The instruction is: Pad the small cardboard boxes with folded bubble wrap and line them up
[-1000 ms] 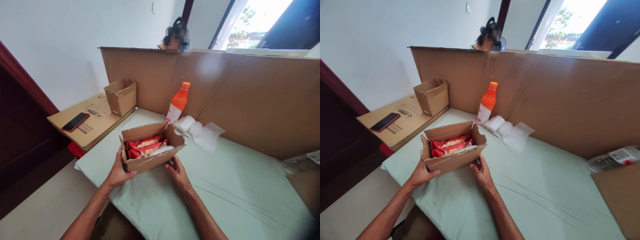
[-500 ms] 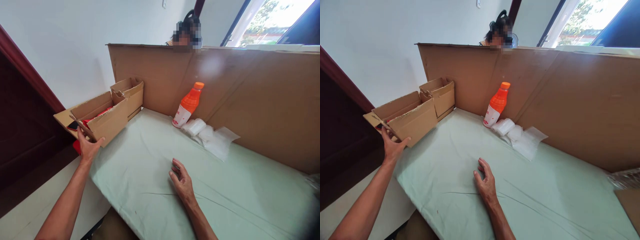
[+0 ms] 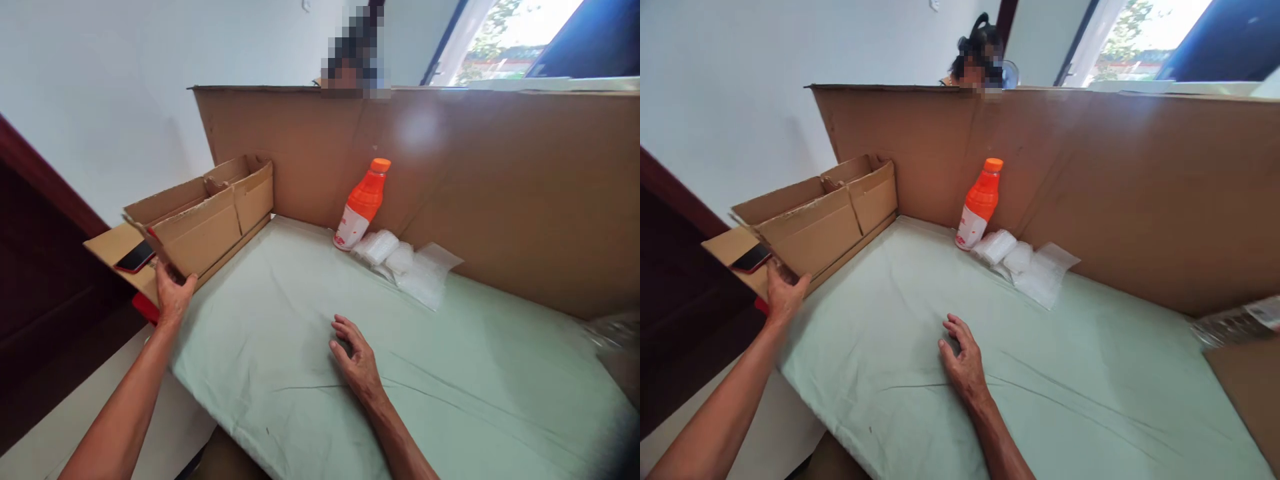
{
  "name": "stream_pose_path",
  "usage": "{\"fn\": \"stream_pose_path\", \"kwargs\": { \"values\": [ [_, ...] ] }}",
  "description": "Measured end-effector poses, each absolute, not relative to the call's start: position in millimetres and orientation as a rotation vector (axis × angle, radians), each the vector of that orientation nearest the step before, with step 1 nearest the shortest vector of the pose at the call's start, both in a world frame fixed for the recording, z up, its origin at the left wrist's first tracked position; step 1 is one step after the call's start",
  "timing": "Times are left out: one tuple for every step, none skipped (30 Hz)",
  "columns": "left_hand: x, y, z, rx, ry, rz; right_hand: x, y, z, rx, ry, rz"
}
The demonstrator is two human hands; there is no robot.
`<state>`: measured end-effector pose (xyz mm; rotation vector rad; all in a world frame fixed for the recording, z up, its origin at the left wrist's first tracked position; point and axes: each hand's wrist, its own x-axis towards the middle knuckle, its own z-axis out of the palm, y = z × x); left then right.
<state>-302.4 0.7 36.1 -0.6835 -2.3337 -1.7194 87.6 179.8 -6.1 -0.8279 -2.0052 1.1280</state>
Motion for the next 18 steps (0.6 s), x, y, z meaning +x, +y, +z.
{"fn": "stream_pose_path", "kwargs": {
  "values": [
    [-290.0, -1.3, 28.1, -0.673, -2.360, -1.703, 86.9, 177.7, -5.3, -0.823, -2.016, 1.115],
    [-275.8, -2.9, 18.9, -0.655, -2.388, -1.670, 86.2, 175.4, -4.5, -0.817, -2.031, 1.100],
    [-260.4, -4.0, 9.0, -0.662, -2.410, -1.643, 85.6, 173.2, -3.8, -0.809, -2.051, 1.078],
    [-243.8, -4.4, -0.8, -0.716, -2.457, -1.622, 85.1, 171.3, -3.2, -0.804, -2.074, 1.050],
    [-226.3, -3.7, -10.1, -0.818, -2.503, -1.581, 84.8, 169.8, -2.7, -0.804, -2.094, 1.018],
    [-207.9, -2.1, -18.1, -1.009, -2.549, -1.480, 84.6, 168.4, -2.4, -0.808, -2.112, 0.985],
    [-188.4, 0.5, -24.6, -1.219, -2.539, -1.367, 84.7, 167.2, -2.3, -0.813, -2.127, 0.956],
    [-168.1, 3.8, -29.3, -1.424, -2.493, -1.266, 84.8, 165.9, -2.3, -0.818, -2.141, 0.933],
    [-147.0, 7.6, -32.3, -1.606, -2.419, -1.173, 85.0, 164.4, -2.4, -0.823, -2.153, 0.915],
    [-125.6, 11.3, -33.8, -1.752, -2.335, -1.103, 85.2, 162.8, -2.6, -0.826, -2.166, 0.901],
    [-104.3, 14.9, -34.2, -1.868, -2.257, -1.047, 85.3, 161.1, -2.9, -0.827, -2.183, 0.885],
    [-83.6, 18.0, -34.0, -1.963, -2.190, -0.992, 85.5, 159.3, -3.2, -0.829, -2.201, 0.868],
    [-64.0, 20.4, -33.3, -2.046, -2.129, -0.937, 85.9, 157.7, -3.5, -0.833, -2.220, 0.851],
    [-45.9, 22.1, -32.6, -2.115, -2.076, -0.888, 86.9, 156.2, -3.6, -0.836, -2.242, 0.836],
    [-29.8, 23.0, -31.8, -2.164, -2.036, -0.851, 89.1, 154.9, -3.5, -0.837, -2.265, 0.822],
    [-15.7, 23.2, -30.9, -2.192, -2.003, -0.830, 92.9, 153.8, -3.1, -0.835, -2.289, 0.810],
    [-3.7, 22.6, -29.9, -2.210, -1.974, -0.820, 99.0, 152.8, -2.3, -0.835, -2.309, 0.804],
    [6.4, 21.2, -28.6, -2.229, -1.941, -0.814, 107.9, 152.0, -1.0, -0.841, -2.332, 0.792]
  ]
}}
